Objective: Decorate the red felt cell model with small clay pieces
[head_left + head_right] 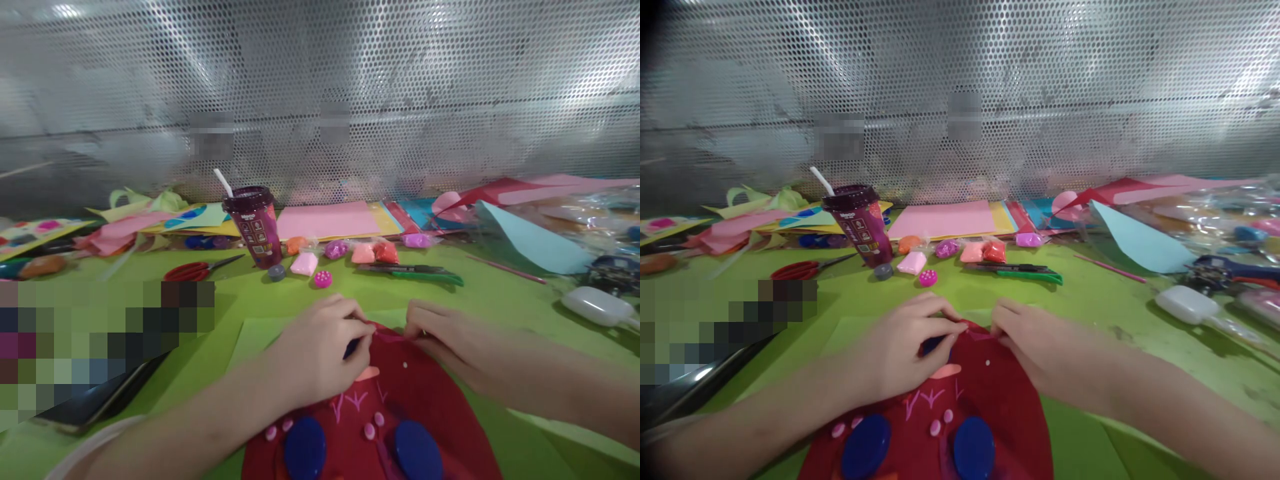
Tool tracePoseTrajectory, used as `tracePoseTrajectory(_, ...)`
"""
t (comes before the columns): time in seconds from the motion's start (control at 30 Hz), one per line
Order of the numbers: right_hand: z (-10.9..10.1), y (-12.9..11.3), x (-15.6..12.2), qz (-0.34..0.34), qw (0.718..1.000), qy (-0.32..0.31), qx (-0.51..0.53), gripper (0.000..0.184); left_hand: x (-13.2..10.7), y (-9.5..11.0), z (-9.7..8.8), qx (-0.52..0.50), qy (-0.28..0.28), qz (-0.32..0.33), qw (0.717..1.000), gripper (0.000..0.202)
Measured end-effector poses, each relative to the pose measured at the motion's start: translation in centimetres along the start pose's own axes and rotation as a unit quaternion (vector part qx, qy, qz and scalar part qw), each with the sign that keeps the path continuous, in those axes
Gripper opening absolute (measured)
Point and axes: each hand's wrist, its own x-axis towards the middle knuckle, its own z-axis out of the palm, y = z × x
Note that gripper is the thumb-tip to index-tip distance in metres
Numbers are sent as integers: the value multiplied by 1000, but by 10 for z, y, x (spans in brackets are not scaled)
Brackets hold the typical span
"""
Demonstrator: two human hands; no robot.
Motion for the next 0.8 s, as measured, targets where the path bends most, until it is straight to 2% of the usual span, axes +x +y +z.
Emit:
tracePoseTrajectory(0.2,2,2,1,-9,1000,-2,-3,20,0,2,-1,8,-9,-7,1000,22)
tracePoseTrajectory(0.43,12,3,-1,25,999,11,-23,23,3,6,-3,32,-25,-52,998,12)
tracePoseTrajectory(0.6,16,4,-5,-27,994,19,-105,27,3,10,-4,70,-35,-29,996,17)
tracePoseTrajectory(0.8,13,-5,-2,-21,986,18,-164,35,3,11,-4,75,-34,-30,996,17)
